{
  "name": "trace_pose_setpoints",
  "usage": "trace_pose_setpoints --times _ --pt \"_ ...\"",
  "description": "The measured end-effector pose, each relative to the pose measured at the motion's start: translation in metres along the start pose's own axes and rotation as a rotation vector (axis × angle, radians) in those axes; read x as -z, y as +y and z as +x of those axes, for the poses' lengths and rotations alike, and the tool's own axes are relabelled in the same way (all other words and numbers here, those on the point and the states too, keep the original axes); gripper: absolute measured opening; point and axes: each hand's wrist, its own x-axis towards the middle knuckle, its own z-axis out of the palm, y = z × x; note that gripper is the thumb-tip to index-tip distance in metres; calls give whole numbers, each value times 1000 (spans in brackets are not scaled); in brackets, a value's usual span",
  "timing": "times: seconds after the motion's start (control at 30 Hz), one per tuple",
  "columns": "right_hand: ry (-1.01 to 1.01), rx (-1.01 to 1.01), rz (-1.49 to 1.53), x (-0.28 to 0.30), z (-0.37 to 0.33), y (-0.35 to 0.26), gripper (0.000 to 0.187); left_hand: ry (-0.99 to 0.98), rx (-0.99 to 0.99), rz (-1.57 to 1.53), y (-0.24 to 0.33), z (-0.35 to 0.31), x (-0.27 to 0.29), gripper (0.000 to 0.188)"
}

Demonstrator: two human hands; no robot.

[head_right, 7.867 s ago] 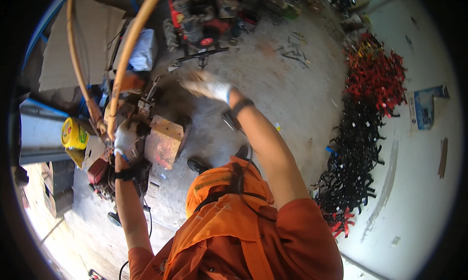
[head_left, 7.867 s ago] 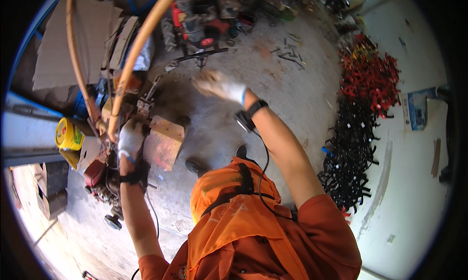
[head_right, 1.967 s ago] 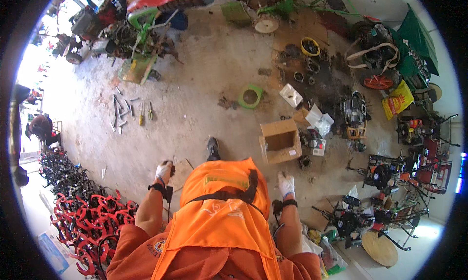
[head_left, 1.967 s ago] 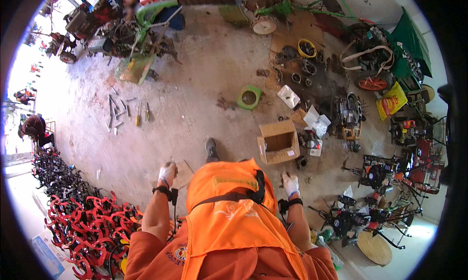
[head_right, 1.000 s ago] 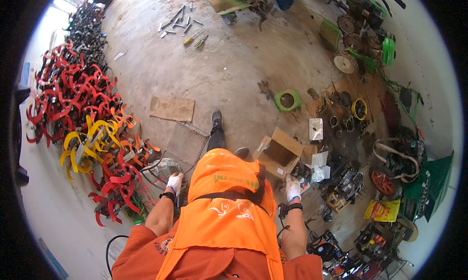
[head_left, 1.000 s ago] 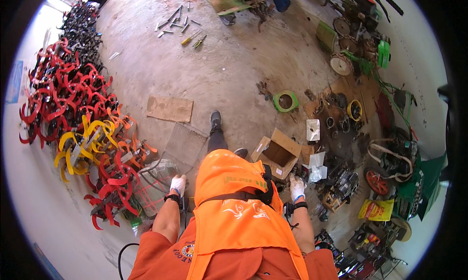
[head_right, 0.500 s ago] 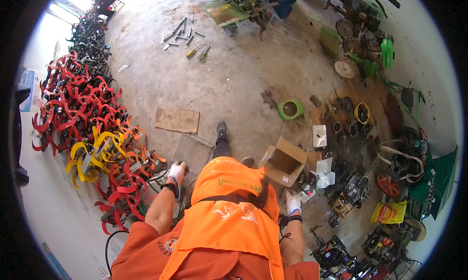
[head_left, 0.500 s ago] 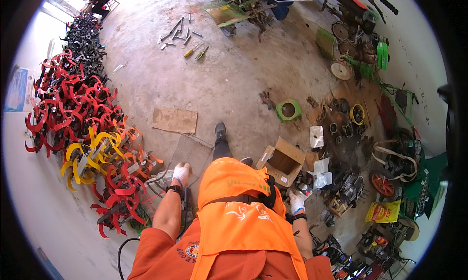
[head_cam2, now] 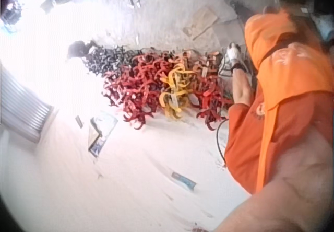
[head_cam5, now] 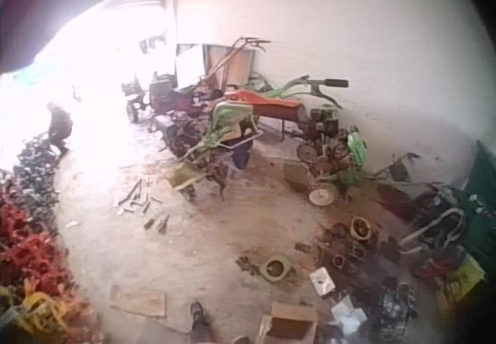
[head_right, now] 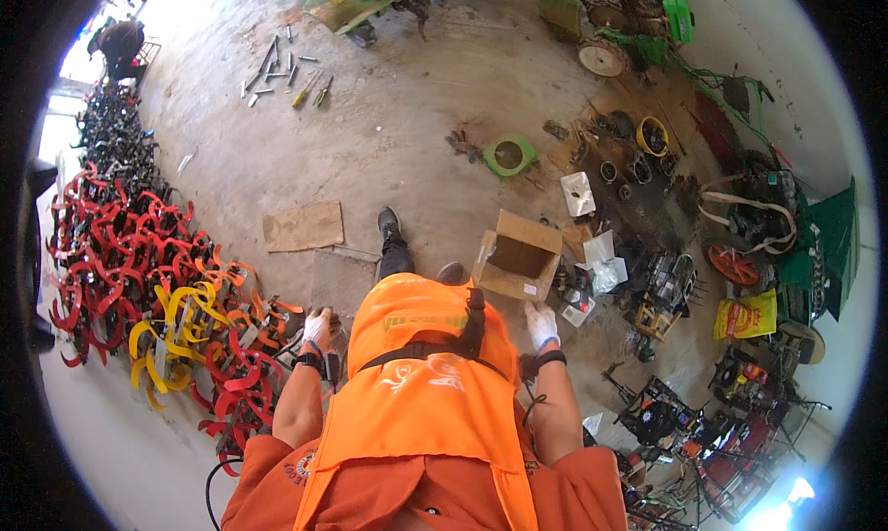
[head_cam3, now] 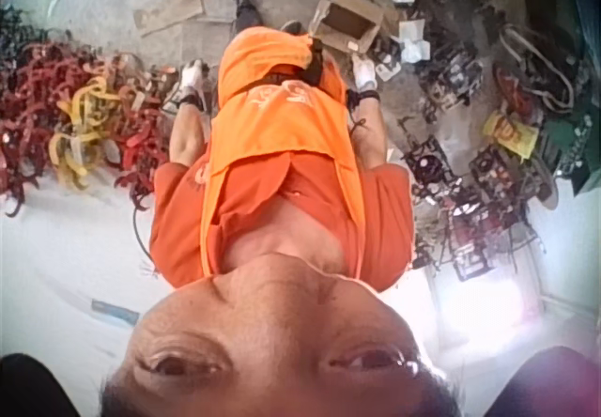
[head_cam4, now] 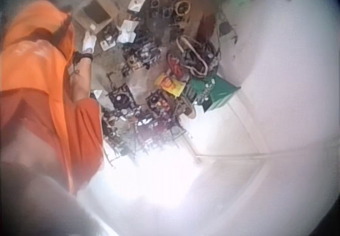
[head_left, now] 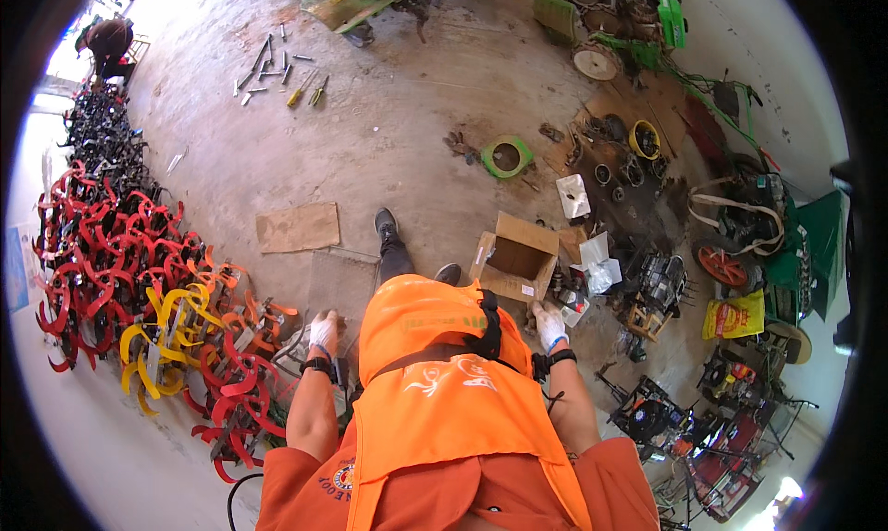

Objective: The person handles a green metal frame and a yellow metal frame in a workshop, lifting and positioning them near engines. The person also picks up and organizes various tools on the floor.

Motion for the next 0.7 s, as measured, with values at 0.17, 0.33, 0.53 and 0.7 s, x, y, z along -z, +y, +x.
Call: trace_pose_setpoints --times 0.17,0.33,0.53,0.7 --pt "-78 -78 384 -4 20 -10 34 1 24 -58 -7 -6 5 27" --pt "-16 -68 237 -27 37 47 26 -13 44 -34 1 -14 1 28" --pt "-75 -81 207 -25 12 77 31 -10 8 43 11 -18 -10 32" --pt "-173 -253 329 5 -10 30 41 -30 -12 -47 15 -15 -13 27"
